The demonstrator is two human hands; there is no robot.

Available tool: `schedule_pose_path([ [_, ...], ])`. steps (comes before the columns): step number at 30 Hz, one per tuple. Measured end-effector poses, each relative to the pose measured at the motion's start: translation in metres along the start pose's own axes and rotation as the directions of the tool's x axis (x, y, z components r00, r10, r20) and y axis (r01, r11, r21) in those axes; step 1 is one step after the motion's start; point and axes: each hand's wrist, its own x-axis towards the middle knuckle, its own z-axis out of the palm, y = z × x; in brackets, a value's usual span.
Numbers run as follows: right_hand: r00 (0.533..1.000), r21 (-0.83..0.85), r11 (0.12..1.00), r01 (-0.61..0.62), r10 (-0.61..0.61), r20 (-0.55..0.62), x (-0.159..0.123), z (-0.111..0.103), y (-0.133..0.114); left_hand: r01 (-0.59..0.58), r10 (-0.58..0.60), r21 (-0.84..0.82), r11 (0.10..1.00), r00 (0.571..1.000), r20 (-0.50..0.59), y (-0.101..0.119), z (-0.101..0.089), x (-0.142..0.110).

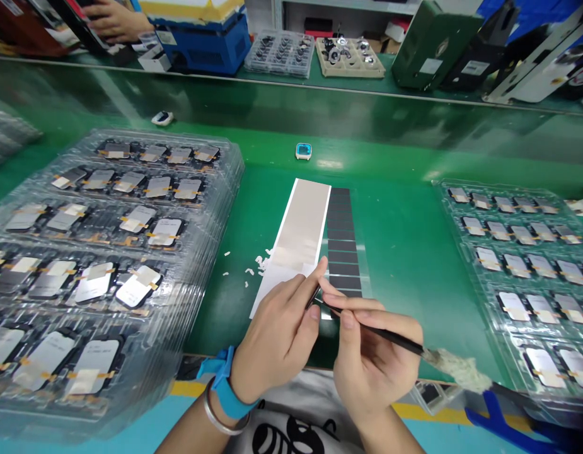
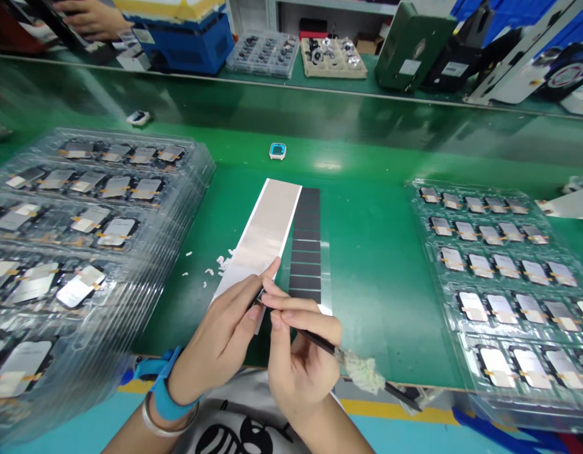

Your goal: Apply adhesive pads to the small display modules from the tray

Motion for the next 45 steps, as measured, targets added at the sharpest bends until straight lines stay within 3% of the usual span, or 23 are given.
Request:
schedule_pose_path([
  [14,1.0,0.017,1.0,-0.012,0.012,0.008,-0.0012,-0.0008,0.0,0.001,-0.001,0.026,1.0,1.0,-0.003,0.0009,-0.0009,-0.0009],
  [21,0.998,0.038,0.999,-0.032,0.034,-0.052,-0.0005,-0.0015,-0.0004,0.053,-0.053,0.137,0.989,0.999,-0.005,0.0022,-0.001,0.0028],
  [27,0.999,0.061,0.998,-0.031,0.033,-0.032,-0.0012,-0.0007,-0.0011,0.069,-0.067,0.195,0.978,0.998,-0.016,0.0027,-0.0005,0.0036],
  [45,0.999,-0.036,0.999,-0.021,0.02,-0.04,-0.001,0.0014,-0.0001,0.063,-0.061,0.171,0.983,0.998,-0.018,0.0021,0.0,0.0046],
])
